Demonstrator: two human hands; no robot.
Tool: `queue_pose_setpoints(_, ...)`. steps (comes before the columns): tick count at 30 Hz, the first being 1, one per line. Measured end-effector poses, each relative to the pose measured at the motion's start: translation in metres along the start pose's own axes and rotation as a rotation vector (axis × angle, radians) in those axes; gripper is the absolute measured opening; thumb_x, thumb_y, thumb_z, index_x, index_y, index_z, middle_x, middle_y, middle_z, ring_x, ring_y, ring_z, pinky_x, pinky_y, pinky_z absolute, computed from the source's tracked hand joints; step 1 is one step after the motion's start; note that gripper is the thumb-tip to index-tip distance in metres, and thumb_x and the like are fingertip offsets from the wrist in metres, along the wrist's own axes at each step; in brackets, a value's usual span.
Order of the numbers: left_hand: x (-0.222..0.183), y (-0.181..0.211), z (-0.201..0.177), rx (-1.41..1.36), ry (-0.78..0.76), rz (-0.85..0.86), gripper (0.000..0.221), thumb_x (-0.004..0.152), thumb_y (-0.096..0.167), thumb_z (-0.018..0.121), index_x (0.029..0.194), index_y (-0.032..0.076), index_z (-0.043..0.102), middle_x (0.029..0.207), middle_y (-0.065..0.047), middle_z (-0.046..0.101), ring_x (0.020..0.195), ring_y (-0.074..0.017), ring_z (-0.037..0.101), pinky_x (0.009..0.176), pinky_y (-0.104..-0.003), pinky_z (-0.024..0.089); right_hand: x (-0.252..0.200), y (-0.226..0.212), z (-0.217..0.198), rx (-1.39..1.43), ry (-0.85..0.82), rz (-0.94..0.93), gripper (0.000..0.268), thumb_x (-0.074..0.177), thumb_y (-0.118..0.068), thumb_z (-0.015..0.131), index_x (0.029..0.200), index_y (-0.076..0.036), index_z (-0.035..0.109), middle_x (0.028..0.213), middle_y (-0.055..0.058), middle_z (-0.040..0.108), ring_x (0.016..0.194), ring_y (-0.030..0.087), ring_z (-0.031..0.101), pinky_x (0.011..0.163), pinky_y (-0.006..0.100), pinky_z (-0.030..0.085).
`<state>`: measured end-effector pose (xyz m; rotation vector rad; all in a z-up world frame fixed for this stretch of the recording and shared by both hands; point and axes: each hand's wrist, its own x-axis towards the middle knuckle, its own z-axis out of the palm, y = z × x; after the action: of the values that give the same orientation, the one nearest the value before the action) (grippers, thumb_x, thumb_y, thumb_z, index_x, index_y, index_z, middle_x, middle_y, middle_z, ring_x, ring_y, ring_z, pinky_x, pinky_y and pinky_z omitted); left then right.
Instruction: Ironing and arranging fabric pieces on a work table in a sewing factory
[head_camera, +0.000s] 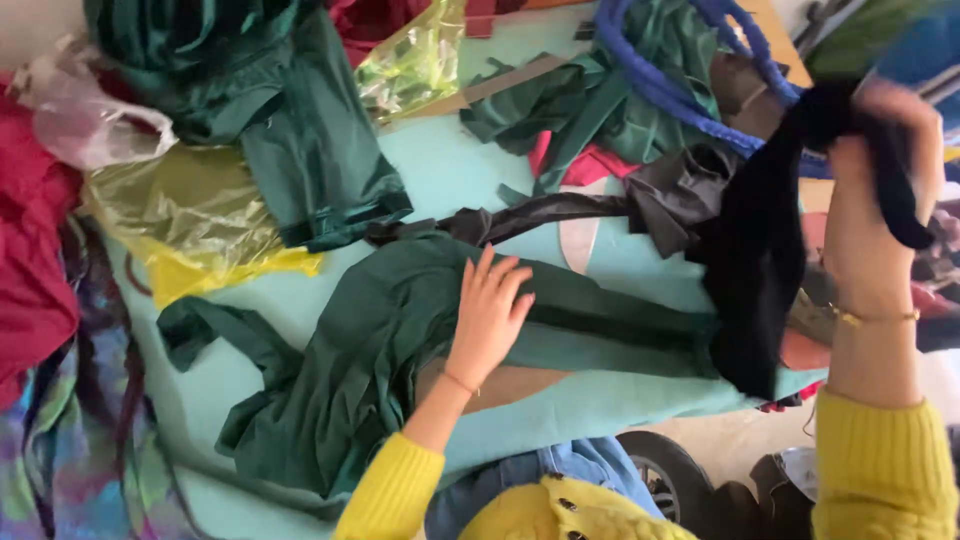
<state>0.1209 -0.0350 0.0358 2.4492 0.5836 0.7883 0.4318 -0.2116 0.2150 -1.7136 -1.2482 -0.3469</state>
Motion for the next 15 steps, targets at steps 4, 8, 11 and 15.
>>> queue_pose_setpoints(4,0.027,-0.027,0.027,0.28,-0.123,0.083,0.038,0.096,0.038,0.067,0.125,0.013,0.067,0.139,-0.01,0.062,0.145,-0.0412,0.039,0.111,-0.073,0.03,-0.01,-0.006,0.011,0.103,-0.188,0.161,0.096,0.109,0.016,0.07,0.169,-0.019,0.003,0.165,0.026,0.035,0.12,0.036,0.056,0.111,0.044,0.048)
queue_pose_setpoints(8,0.036,-0.046,0.052,0.289,-0.25,0.035,0.028,0.095,0.042,0.064,0.109,0.02,0.073,0.115,0.0,0.073,0.139,-0.0355,0.048,0.113,-0.076,0.02,-0.074,0.007,0.024,-0.074,-0.363,0.309,0.069,0.092,-0.005,0.072,0.155,0.001,0.042,0.16,0.015,0.044,0.11,0.031,0.057,0.103,0.043,0.047)
queue_pose_setpoints(11,0.026,-0.064,0.066,0.274,-0.17,0.044,0.042,0.094,0.045,0.069,0.131,0.028,0.063,0.116,0.001,0.073,0.116,-0.0212,0.067,0.119,-0.07,0.018,-0.188,0.078,0.021,-0.472,-0.443,0.568,0.04,0.095,-0.043,0.071,0.128,-0.019,0.07,0.111,0.007,0.075,0.101,0.034,0.073,0.089,0.053,0.056)
queue_pose_setpoints(15,0.024,-0.066,0.03,0.234,-0.139,0.067,0.042,0.089,0.039,0.076,0.124,0.021,0.061,0.114,-0.002,0.072,0.115,-0.021,0.067,0.116,-0.069,0.024,-0.285,0.111,0.012,-0.5,-0.444,0.843,0.034,0.097,-0.046,0.068,0.124,-0.027,0.071,0.107,0.0,0.078,0.09,0.026,0.077,0.084,0.046,0.058)
